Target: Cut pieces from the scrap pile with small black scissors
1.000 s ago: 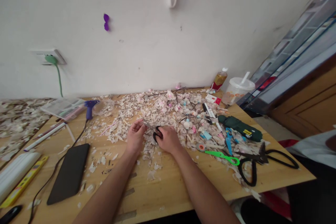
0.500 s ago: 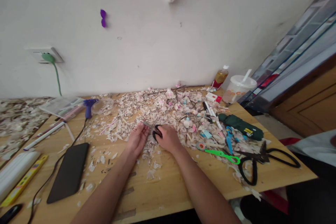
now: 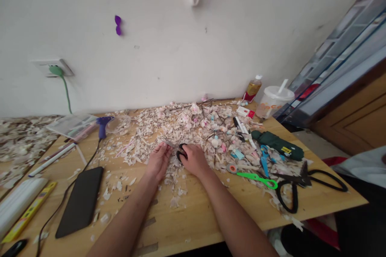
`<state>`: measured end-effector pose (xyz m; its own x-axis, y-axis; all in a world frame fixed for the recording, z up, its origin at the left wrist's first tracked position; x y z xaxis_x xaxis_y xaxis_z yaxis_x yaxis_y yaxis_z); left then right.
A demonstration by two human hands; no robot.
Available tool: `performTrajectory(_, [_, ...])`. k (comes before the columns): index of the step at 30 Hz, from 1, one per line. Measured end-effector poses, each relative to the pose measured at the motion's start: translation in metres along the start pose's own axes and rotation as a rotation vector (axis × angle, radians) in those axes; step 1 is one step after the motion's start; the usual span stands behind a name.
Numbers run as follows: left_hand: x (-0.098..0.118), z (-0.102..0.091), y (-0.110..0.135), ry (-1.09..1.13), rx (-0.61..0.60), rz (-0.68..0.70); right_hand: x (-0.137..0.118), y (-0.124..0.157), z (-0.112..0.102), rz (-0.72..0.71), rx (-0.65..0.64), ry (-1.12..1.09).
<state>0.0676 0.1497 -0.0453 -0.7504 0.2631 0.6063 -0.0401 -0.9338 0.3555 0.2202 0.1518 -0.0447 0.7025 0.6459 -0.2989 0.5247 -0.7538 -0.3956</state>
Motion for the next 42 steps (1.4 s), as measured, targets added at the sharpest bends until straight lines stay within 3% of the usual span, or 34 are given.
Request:
performTrajectory(5, [0.004, 0.005, 0.002, -0.187, 0.003, 0.118, 0.001, 0.0, 0.002, 0.019, 0.005, -0.011])
performTrajectory(25, [0.024, -0.001, 0.002, -0.784, 0.131, 0.257, 0.0, 0.0, -0.001, 0.03, -0.019, -0.01])
performTrajectory(29, [0.023, 0.0, 0.002, -0.731, 0.098, 0.264, 0.0, 0.0, -0.001, 0.038, -0.036, -0.009])
performTrajectory(36, [0.006, 0.005, 0.003, -0.209, -0.027, 0.021, 0.001, 0.0, -0.001, 0.04, -0.039, -0.004])
performTrajectory(42, [0.008, 0.002, 0.0, -0.338, 0.011, 0.103, 0.001, 0.0, 0.0, 0.036, -0.04, -0.006])
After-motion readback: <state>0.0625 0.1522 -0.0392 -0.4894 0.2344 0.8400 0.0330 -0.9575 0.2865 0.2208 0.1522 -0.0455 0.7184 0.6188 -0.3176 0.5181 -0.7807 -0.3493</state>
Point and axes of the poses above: each hand's wrist, its own y-axis away from the middle knuckle, its own z-axis out of the palm, x = y × z, the point moved 1 cm from there along -y, towards the middle knuckle, and after that the axes turned 13 degrees about -z, right-handed, at the moved point
